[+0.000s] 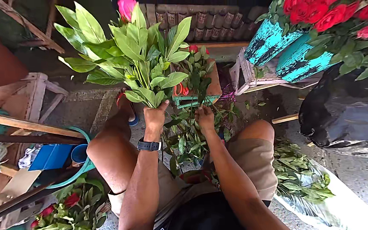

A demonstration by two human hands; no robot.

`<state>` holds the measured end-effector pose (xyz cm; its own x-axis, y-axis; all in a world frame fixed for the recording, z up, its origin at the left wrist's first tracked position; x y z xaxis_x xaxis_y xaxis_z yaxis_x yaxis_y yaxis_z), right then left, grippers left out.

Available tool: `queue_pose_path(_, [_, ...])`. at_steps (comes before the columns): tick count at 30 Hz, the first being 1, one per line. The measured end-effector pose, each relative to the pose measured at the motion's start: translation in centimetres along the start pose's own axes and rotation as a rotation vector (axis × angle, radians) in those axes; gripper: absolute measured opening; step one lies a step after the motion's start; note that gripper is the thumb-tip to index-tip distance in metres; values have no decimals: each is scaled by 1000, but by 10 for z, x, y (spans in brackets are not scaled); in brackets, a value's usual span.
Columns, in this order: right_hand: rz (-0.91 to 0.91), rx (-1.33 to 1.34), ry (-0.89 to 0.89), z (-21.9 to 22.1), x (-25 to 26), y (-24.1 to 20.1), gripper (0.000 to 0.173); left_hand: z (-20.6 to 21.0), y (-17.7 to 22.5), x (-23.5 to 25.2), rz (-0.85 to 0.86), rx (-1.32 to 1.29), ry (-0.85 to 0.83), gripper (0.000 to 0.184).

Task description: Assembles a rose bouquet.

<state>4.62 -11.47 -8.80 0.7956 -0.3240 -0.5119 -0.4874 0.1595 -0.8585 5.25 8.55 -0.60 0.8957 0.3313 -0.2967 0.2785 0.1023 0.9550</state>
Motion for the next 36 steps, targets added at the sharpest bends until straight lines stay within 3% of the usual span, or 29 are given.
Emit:
queue_pose_path(2, [-56, 54, 37, -10, -3, -3, 33, 3, -3, 3, -35, 0, -10, 24])
queue_pose_path(5, [-286, 71, 68, -28, -14, 0, 32, 10, -8, 8, -49, -4, -25, 25])
queue_pose_path(9, [-321, 201, 23, -44, -31, -10, 31, 20, -12, 13, -55, 44, -23, 37])
queue_pose_path(13, [-290, 379, -97, -53, -40, -24, 23, 27, -13, 17, -79, -14, -57, 29])
queue_pose_path(16, [-370, 448, -285, -57, -48, -33, 22, 30, -10, 16, -90, -66, -83, 27])
queue_pose_path(19, [-515, 254, -362, -57, -53, -35, 41, 33, -7, 13, -124, -101, -135, 32])
queue_pose_path(23, [-558, 71, -311, -45, -49, -18, 31, 40, -3, 1, -155, -140, -239, 30])
queue_pose_path(29, [-565, -199, -281, -31, -44, 8, 30, 48, 3, -18, -122, -215, -382, 33])
queue_pose_path(33, [-641, -332, -199, -32, -43, 23, 18, 54, 7, -20, -116, -251, -303, 37])
queue_pose_path(36, [-702, -396, -169, -33, -41, 28, 23, 57, 5, -16, -68, -243, -204, 41])
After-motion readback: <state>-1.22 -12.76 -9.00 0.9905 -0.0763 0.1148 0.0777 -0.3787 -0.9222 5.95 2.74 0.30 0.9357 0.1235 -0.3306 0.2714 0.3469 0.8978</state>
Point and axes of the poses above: each hand's wrist, its own x-axis towards the middle knuckle, its own z-axis out of the palm, y = z × x, the point moved 1 cm from there along x, towards the middle knuckle, and after that the axes turned 3 degrees about z, right-handed, at the moved point
